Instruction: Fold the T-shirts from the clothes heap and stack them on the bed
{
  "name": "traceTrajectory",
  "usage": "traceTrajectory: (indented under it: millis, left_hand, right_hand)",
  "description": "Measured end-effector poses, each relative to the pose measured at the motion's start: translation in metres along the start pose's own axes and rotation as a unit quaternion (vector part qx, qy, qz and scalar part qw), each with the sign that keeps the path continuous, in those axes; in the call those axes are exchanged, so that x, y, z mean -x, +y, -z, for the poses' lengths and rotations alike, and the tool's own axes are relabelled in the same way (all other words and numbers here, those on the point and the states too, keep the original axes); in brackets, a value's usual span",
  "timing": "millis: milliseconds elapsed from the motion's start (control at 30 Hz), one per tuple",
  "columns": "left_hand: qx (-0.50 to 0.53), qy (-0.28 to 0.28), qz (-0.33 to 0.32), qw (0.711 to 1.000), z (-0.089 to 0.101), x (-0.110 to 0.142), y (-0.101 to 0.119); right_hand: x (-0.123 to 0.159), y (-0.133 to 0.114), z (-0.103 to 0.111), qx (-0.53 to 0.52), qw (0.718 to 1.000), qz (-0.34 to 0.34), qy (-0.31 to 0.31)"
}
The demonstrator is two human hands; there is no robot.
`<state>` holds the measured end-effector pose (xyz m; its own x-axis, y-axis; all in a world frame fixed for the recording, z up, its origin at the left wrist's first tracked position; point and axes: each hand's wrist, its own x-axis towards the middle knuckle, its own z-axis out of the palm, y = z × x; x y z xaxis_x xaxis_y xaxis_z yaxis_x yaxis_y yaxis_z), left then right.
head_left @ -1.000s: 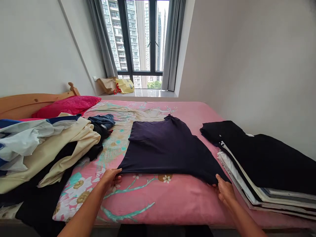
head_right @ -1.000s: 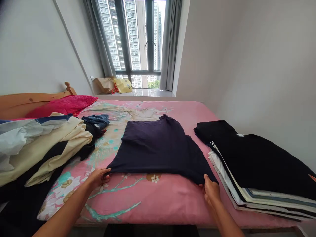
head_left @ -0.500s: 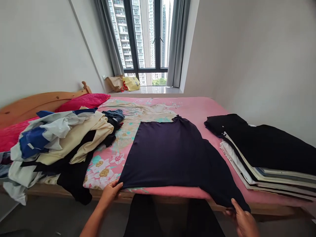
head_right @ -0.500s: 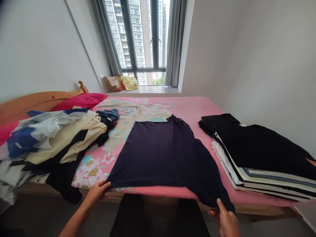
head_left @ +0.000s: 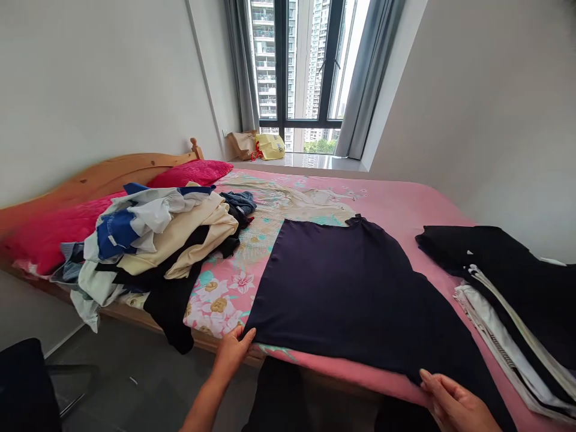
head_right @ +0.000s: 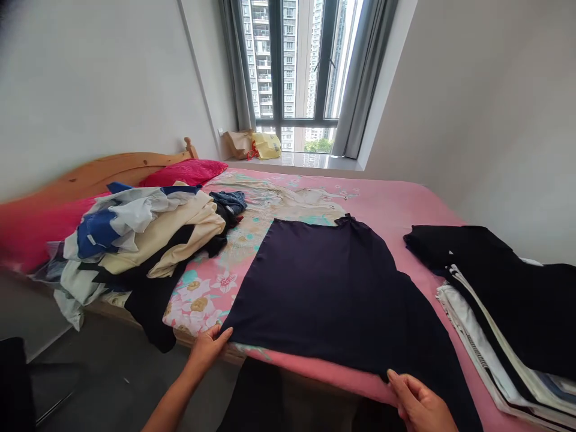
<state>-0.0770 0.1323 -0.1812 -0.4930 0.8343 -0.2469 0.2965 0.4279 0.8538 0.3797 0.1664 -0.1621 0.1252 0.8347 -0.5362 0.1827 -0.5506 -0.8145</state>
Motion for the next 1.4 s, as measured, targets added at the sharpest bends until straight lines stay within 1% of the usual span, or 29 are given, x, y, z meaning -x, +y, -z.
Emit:
traceTrajectory:
  millis: [33, 100, 167, 233, 300, 367, 400, 467, 567, 667, 833, 933, 1067, 1133, 1200, 1300, 1367, 1400]
  left_hand:
    - [-0.018, 0.005, -0.005, 1.0, 0.0, 0.001, -0.001]
    - [-0.033, 0.006, -0.012, 0.999, 0.0, 0.002, -0.003]
    - [-0.04, 0.0, -0.02, 0.999, -0.001, 0.003, -0.006]
    - [-0.049, 0.0, -0.026, 0.998, -0.003, 0.004, -0.01]
    - [-0.06, 0.008, -0.021, 0.998, -0.004, 0.004, -0.014]
    - [-0.064, 0.014, -0.016, 0.998, -0.006, 0.004, -0.017]
    - [-0.063, 0.013, -0.014, 0.998, -0.006, 0.004, -0.018]
    - [-0.059, 0.01, -0.015, 0.998, -0.007, 0.004, -0.021]
    - [-0.06, -0.01, -0.013, 0.998, -0.008, 0.003, -0.027]
    - [-0.059, -0.028, -0.012, 0.998, -0.008, 0.001, -0.032]
    - [-0.071, -0.019, -0.014, 0.997, -0.009, 0.0, -0.036]
    - [-0.036, -0.04, -0.026, 0.998, -0.008, 0.004, -0.034]
    - [0.008, -0.042, -0.033, 0.999, -0.005, 0.01, -0.033]
    - [0.012, -0.049, -0.028, 0.998, -0.004, 0.012, -0.034]
    - [0.009, -0.041, -0.021, 0.999, -0.004, 0.013, -0.037]
    - [-0.015, -0.013, -0.022, 1.0, -0.002, 0.013, -0.042]
    - [-0.049, -0.023, -0.031, 0.998, 0.0, 0.012, -0.045]
    - [-0.067, -0.029, -0.034, 0.997, 0.001, 0.011, -0.047]
  right_hand:
    - [-0.001, -0.024, -0.023, 0.006, 0.999, 0.03, -0.036]
    - [-0.005, -0.075, -0.078, 0.043, 0.99, 0.094, -0.1]
    - [-0.015, -0.121, -0.141, 0.103, 0.968, 0.157, -0.169]
    - [-0.034, -0.158, -0.204, 0.154, 0.94, 0.222, -0.21]
    - [-0.06, -0.184, -0.262, 0.219, 0.92, 0.257, -0.198]
    - [-0.087, -0.202, -0.309, 0.277, 0.908, 0.264, -0.17]
    - [-0.101, -0.209, -0.328, 0.298, 0.904, 0.262, -0.158]
    - [-0.124, -0.218, -0.356, 0.331, 0.898, 0.255, -0.138]
    - [-0.149, -0.223, -0.378, 0.386, 0.886, 0.234, -0.107]
    - [-0.165, -0.222, -0.39, 0.431, 0.875, 0.203, -0.088]
    - [-0.178, -0.223, -0.4, 0.47, 0.863, 0.164, -0.083]
    - [-0.182, -0.23, -0.4, 0.471, 0.863, 0.158, -0.093]
    - [-0.184, -0.236, -0.403, 0.449, 0.868, 0.188, -0.099]
    - [-0.183, -0.232, -0.408, 0.439, 0.869, 0.205, -0.103]
    - [-0.181, -0.225, -0.413, 0.43, 0.868, 0.223, -0.106]
    - [-0.176, -0.217, -0.419, 0.413, 0.868, 0.251, -0.11]
    - [-0.171, -0.216, -0.416, 0.395, 0.87, 0.27, -0.119]
    - [-0.168, -0.216, -0.41, 0.384, 0.871, 0.282, -0.122]
